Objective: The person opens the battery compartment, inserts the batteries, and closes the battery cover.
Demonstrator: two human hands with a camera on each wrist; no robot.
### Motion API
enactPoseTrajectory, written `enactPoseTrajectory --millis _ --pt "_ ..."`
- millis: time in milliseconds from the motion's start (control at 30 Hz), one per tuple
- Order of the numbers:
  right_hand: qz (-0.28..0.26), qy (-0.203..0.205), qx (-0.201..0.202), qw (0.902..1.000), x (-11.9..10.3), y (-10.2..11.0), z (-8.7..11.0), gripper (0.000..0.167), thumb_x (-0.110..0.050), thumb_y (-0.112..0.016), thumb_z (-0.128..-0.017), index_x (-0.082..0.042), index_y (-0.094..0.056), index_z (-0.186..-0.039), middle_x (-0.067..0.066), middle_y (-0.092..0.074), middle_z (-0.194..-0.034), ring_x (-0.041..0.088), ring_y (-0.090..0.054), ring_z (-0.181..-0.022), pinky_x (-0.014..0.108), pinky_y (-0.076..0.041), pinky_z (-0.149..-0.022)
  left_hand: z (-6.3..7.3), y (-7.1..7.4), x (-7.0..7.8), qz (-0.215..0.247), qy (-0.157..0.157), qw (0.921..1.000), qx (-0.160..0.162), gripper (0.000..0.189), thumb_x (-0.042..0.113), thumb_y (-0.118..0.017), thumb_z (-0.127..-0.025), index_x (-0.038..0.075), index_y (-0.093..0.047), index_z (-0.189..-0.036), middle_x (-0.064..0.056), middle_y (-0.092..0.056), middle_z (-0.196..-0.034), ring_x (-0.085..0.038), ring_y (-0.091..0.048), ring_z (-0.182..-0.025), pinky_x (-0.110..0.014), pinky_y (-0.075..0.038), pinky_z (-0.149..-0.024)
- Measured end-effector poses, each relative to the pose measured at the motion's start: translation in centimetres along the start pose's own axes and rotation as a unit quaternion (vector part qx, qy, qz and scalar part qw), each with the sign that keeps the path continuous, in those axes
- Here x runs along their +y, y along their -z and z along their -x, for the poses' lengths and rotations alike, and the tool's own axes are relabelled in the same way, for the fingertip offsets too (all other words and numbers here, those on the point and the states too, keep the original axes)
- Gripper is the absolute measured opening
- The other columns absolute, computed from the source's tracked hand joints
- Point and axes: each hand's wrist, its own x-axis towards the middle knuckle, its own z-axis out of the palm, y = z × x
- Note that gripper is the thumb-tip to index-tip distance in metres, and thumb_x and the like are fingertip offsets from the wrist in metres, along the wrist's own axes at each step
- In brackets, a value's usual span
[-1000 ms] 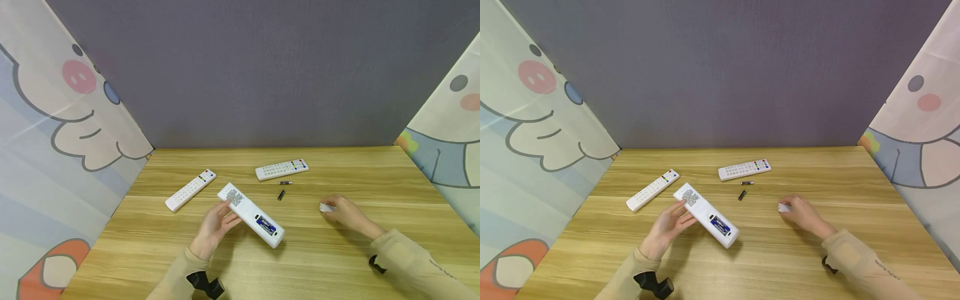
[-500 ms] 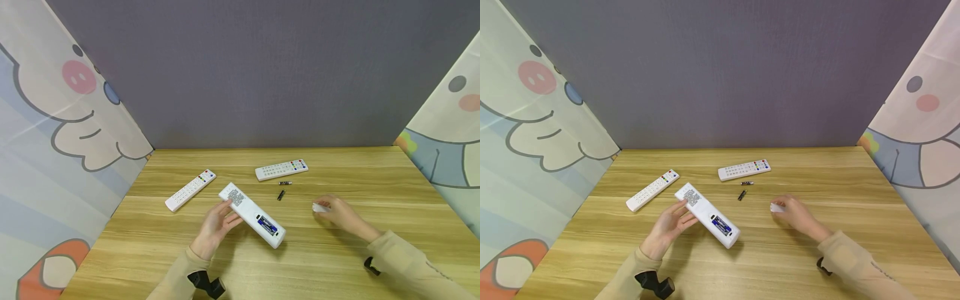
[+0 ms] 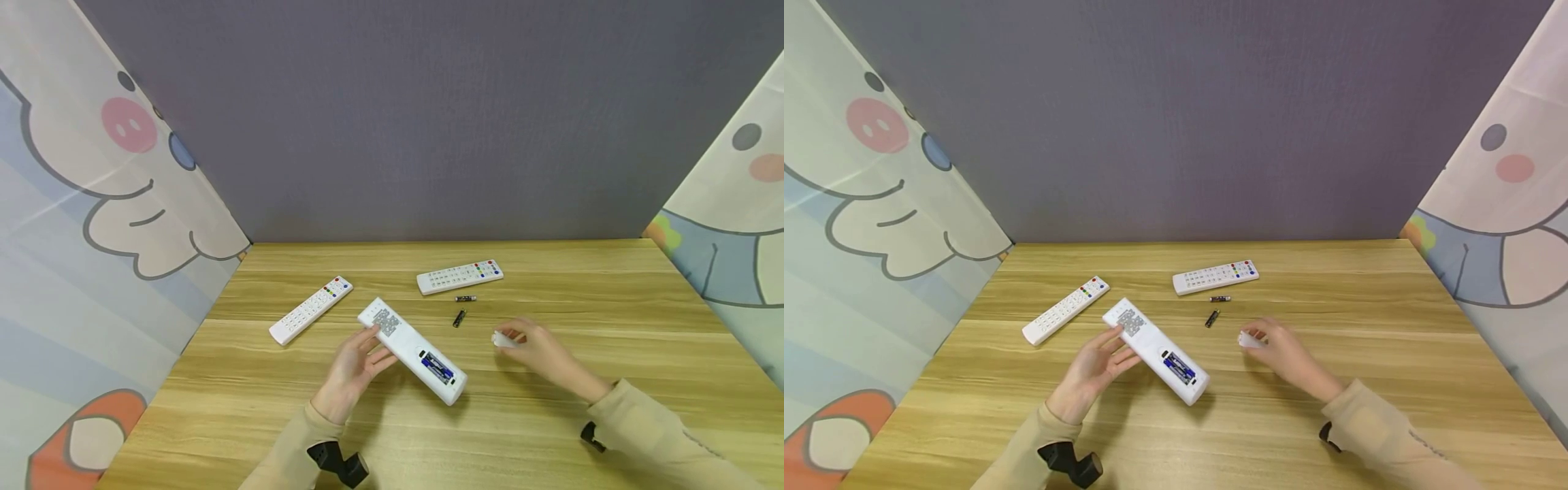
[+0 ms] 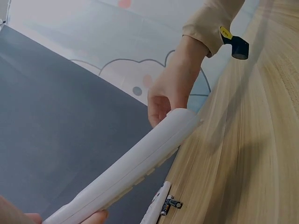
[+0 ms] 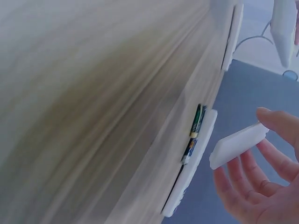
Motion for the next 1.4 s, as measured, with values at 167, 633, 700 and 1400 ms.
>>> enactPoseTrajectory --millis 167,633,700,1400 --pt "-0.014 0.014 0.015 0.9997 -1.1 -0.4 0.0 0.030 -0.002 -0.071 -0.070 0.003 -0.062 -0.097 0.004 -0.060 -0.085 0.019 -0.057 -0.075 0.028 -0.053 -0.065 0.0 0.0 -0.1 0.000 -0.001 1.0000 -0.002 0.027 0.008 -0.044 -0.091 -0.001 -0.038 -0.115 -0.010 -0.051 -0.101 -0.023 -0.061 -0.079 -0.040 -0.050 -0.081" --pt "-0.069 0.045 0.058 0.9949 -3.5 -1.3 0.2 0.029 0.001 -0.072 -0.068 0.003 -0.061 -0.094 0.002 -0.058 -0.082 0.016 -0.057 -0.074 0.028 -0.054 -0.063 0.0 -0.2 -0.1 -0.009 -0.006 0.9999 -0.001 0.035 0.012 -0.045 -0.091 -0.002 -0.035 -0.122 -0.009 -0.052 -0.104 -0.024 -0.059 -0.084 -0.041 -0.049 -0.084" --pt "-0.082 0.044 0.066 0.9934 -3.7 -1.4 0.3 0.030 0.002 -0.072 -0.067 0.003 -0.061 -0.094 0.002 -0.058 -0.082 0.013 -0.056 -0.074 0.028 -0.054 -0.063 0.0 -0.3 -0.1 -0.008 -0.006 0.9999 -0.001 0.035 0.012 -0.045 -0.091 -0.002 -0.035 -0.122 -0.009 -0.052 -0.104 -0.024 -0.059 -0.085 -0.041 -0.048 -0.085" --pt "-0.208 0.024 0.093 0.9733 -7.4 -2.4 0.8 0.036 0.000 -0.072 -0.067 -0.002 -0.058 -0.100 0.004 -0.058 -0.088 0.006 -0.056 -0.081 0.028 -0.054 -0.068 0.1 -1.0 0.0 0.001 -0.014 0.9999 -0.005 0.027 0.010 -0.045 -0.090 -0.001 -0.038 -0.114 -0.008 -0.054 -0.096 -0.022 -0.059 -0.081 -0.042 -0.048 -0.085"
